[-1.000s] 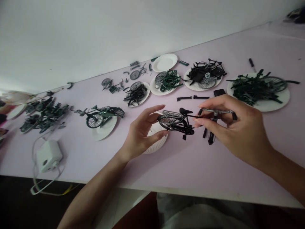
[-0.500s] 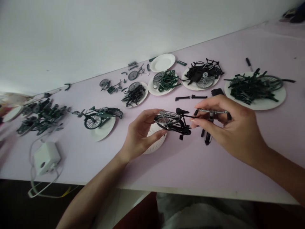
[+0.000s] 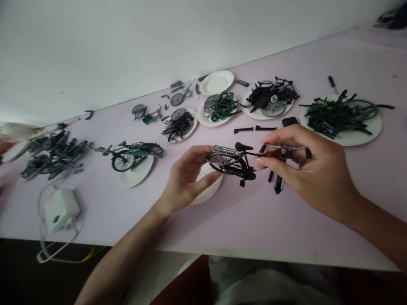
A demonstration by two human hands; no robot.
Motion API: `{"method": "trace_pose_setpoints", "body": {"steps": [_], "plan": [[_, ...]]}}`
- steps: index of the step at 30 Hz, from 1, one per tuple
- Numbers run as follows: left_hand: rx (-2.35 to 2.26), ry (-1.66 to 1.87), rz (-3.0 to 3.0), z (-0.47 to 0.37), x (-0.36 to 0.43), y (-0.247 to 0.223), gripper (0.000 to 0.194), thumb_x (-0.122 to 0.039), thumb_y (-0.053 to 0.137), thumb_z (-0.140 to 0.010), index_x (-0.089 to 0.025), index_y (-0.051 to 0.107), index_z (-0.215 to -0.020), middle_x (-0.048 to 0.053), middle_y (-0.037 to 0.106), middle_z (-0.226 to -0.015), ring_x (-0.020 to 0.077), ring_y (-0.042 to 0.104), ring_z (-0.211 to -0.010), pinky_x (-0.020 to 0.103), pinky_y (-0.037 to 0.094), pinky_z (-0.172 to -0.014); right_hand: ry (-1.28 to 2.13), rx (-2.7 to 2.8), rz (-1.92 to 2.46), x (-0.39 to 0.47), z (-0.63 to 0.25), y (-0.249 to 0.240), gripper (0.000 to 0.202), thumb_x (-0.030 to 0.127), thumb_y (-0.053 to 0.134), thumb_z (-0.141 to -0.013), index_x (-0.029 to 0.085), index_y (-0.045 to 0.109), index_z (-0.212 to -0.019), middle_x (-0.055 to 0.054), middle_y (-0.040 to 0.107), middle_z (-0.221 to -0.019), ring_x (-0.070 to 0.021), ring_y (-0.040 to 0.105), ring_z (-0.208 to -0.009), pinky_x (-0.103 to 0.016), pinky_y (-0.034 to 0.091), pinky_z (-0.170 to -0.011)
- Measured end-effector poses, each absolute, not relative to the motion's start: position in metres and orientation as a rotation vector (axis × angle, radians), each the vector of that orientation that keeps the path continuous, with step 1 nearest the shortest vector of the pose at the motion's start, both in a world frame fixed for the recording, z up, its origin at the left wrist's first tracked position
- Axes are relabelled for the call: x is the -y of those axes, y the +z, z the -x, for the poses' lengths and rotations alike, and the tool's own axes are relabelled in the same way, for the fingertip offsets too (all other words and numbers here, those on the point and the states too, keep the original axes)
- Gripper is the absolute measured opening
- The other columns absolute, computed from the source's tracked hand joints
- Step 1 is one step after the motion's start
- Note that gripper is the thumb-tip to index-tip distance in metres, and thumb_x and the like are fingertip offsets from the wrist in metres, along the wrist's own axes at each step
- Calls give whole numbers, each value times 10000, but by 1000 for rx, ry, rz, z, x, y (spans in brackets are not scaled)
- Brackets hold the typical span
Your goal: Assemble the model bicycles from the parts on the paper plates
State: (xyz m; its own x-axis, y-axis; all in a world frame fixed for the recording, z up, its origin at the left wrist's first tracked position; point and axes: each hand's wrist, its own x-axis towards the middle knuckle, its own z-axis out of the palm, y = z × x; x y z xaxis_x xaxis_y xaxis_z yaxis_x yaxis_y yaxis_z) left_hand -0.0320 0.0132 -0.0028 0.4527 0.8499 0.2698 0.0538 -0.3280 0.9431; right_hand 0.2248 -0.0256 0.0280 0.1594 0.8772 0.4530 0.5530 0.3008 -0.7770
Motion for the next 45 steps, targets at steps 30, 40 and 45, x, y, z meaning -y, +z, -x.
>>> {"method": "trace_pose_setpoints", "body": {"steps": [30, 40, 45], "plan": [[-678, 1001, -1598, 28, -10, 4, 552, -186, 811, -870, -263, 475, -1301, 40, 664, -1110, 147, 712, -970, 262, 674, -829, 632, 1433, 1317, 27, -225, 35, 160, 260, 851, -794, 293, 756, -919, 33, 777, -824, -193, 791, -672, -231, 649, -524], [-682, 993, -1583, 29, -10, 2, 577, -161, 805, -870, -298, 475, -1322, 23, 648, -1172, 153, 719, -1016, 242, 674, -805, 738, 1422, 1310, 27, -226, 37, 174, 230, 818, -818, 300, 732, -951, 36, 768, -779, -197, 757, -599, -306, 670, -552], [-698, 1012, -1591, 29, -10, 2, 540, -207, 820, -865, -300, 482, -1276, 30, 575, -1234, 150, 702, -999, 240, 682, -770, 801, 1399, 1270, 25, -228, 38, 184, 221, 837, -793, 238, 726, -939, 27, 771, -733, -145, 724, -518, -207, 629, -505]]}}
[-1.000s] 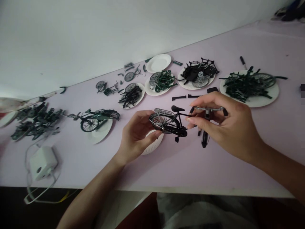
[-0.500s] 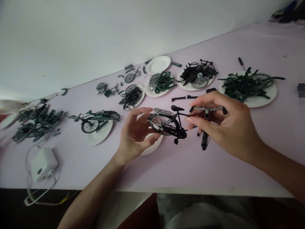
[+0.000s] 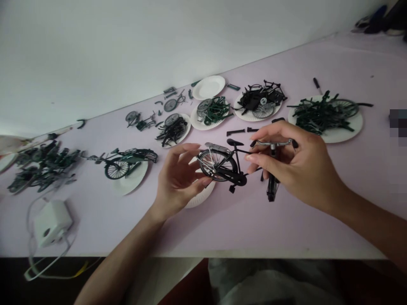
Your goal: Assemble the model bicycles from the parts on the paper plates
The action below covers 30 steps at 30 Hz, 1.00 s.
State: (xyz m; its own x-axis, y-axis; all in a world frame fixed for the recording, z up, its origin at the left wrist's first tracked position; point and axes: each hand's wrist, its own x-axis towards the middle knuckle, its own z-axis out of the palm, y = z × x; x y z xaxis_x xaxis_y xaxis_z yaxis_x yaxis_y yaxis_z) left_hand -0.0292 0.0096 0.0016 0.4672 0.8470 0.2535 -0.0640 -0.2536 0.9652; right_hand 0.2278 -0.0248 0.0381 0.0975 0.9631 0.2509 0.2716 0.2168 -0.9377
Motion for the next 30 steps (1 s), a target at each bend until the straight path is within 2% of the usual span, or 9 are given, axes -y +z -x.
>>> {"method": "trace_pose_setpoints", "body": {"steps": [8, 17, 23, 30], "plan": [[-700, 1036, -1564, 27, -6, 5, 461, -173, 793, -881, -287, 511, -1228, 33, 510, -1300, 121, 674, -971, 242, 678, -789, 880, 1363, 1262, 25, -229, 40, 198, 228, 840, -792, 230, 706, -939, 28, 768, -714, -122, 692, -481, -174, 587, -454], [-723, 955, -1447, 26, -10, 3, 445, -178, 815, -861, -268, 531, -1191, 34, 472, -1276, 125, 650, -964, 274, 680, -815, 860, 1421, 1253, 25, -228, 41, 173, 191, 821, -804, 223, 712, -935, 19, 766, -759, -130, 729, -538, -165, 598, -490], [-686, 913, -1356, 29, -10, 11, 424, -160, 797, -886, -259, 561, -1224, 29, 558, -1211, 122, 655, -948, 262, 643, -817, 1037, 1359, 1246, 22, -233, 41, 193, 298, 847, -805, 254, 702, -925, 22, 764, -685, -100, 648, -433, -151, 562, -438], [-684, 894, -1335, 30, -8, 13, 413, -139, 792, -895, -241, 569, -1229, 32, 670, -1136, 108, 671, -946, 244, 618, -860, 1052, 1353, 1251, 23, -233, 42, 203, 325, 847, -822, 263, 687, -932, 18, 759, -655, -89, 628, -424, -127, 537, -428]]}}
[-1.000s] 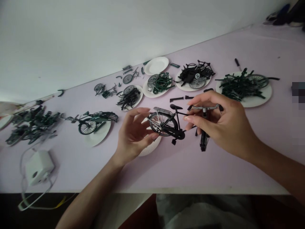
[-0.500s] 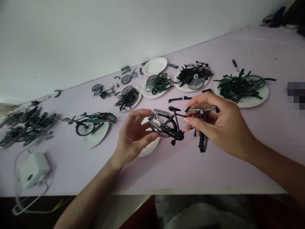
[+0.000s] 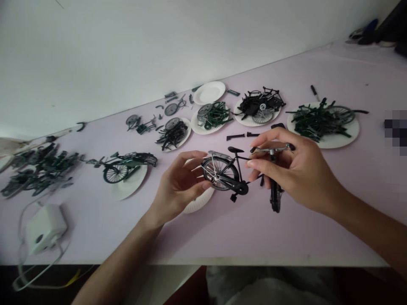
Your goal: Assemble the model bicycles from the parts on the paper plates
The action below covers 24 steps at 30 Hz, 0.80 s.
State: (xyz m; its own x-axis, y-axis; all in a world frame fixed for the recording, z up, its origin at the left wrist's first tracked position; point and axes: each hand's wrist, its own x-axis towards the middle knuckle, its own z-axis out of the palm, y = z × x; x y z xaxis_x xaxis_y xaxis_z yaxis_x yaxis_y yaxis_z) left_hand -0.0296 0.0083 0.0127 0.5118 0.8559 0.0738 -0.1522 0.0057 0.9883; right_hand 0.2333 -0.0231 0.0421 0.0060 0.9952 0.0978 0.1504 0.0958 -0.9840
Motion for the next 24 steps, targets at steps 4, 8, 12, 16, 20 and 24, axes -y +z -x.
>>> {"method": "trace_pose_setpoints", "body": {"steps": [4, 8, 12, 16, 20, 24], "plan": [[-698, 880, -1349, 28, -7, 12, 416, -120, 809, -870, -217, 582, -1205, 42, 672, -1142, 116, 682, -953, 256, 627, -870, 1056, 1370, 1240, 25, -231, 43, 208, 329, 843, -826, 247, 682, -929, 12, 759, -660, -88, 636, -432, -124, 548, -445], [-676, 901, -1359, 27, -8, 10, 342, -123, 785, -892, -196, 609, -1176, 41, 672, -1093, 108, 681, -930, 242, 635, -856, 1058, 1370, 1228, 25, -231, 42, 208, 309, 837, -835, 239, 675, -945, 16, 760, -661, -81, 640, -434, -110, 540, -441], [-666, 896, -1382, 31, -10, 10, 383, -125, 797, -884, -219, 624, -1213, 49, 684, -1163, 120, 690, -977, 255, 644, -875, 1046, 1361, 1224, 26, -229, 43, 216, 310, 848, -822, 226, 682, -932, 14, 764, -690, -78, 648, -441, -113, 556, -451], [-683, 862, -1460, 35, -10, 10, 503, -123, 818, -872, -244, 617, -1317, 45, 741, -1135, 129, 715, -1020, 258, 619, -960, 1023, 1371, 1224, 26, -229, 43, 213, 316, 848, -827, 223, 685, -930, 11, 767, -705, -81, 650, -445, -126, 566, -458], [-680, 920, -1440, 32, -10, 7, 394, -109, 850, -832, -209, 702, -1184, 40, 768, -1080, 115, 731, -968, 223, 618, -938, 1025, 1377, 1222, 26, -231, 43, 206, 317, 838, -841, 243, 676, -944, 11, 764, -675, -97, 657, -451, -144, 564, -456], [-633, 986, -1300, 29, -13, 7, 423, -125, 911, -758, -201, 740, -1138, 46, 776, -1054, 132, 742, -917, 245, 650, -867, 993, 1361, 1253, 27, -233, 43, 198, 307, 837, -841, 261, 668, -934, 9, 759, -663, -117, 646, -449, -195, 577, -456]]}}
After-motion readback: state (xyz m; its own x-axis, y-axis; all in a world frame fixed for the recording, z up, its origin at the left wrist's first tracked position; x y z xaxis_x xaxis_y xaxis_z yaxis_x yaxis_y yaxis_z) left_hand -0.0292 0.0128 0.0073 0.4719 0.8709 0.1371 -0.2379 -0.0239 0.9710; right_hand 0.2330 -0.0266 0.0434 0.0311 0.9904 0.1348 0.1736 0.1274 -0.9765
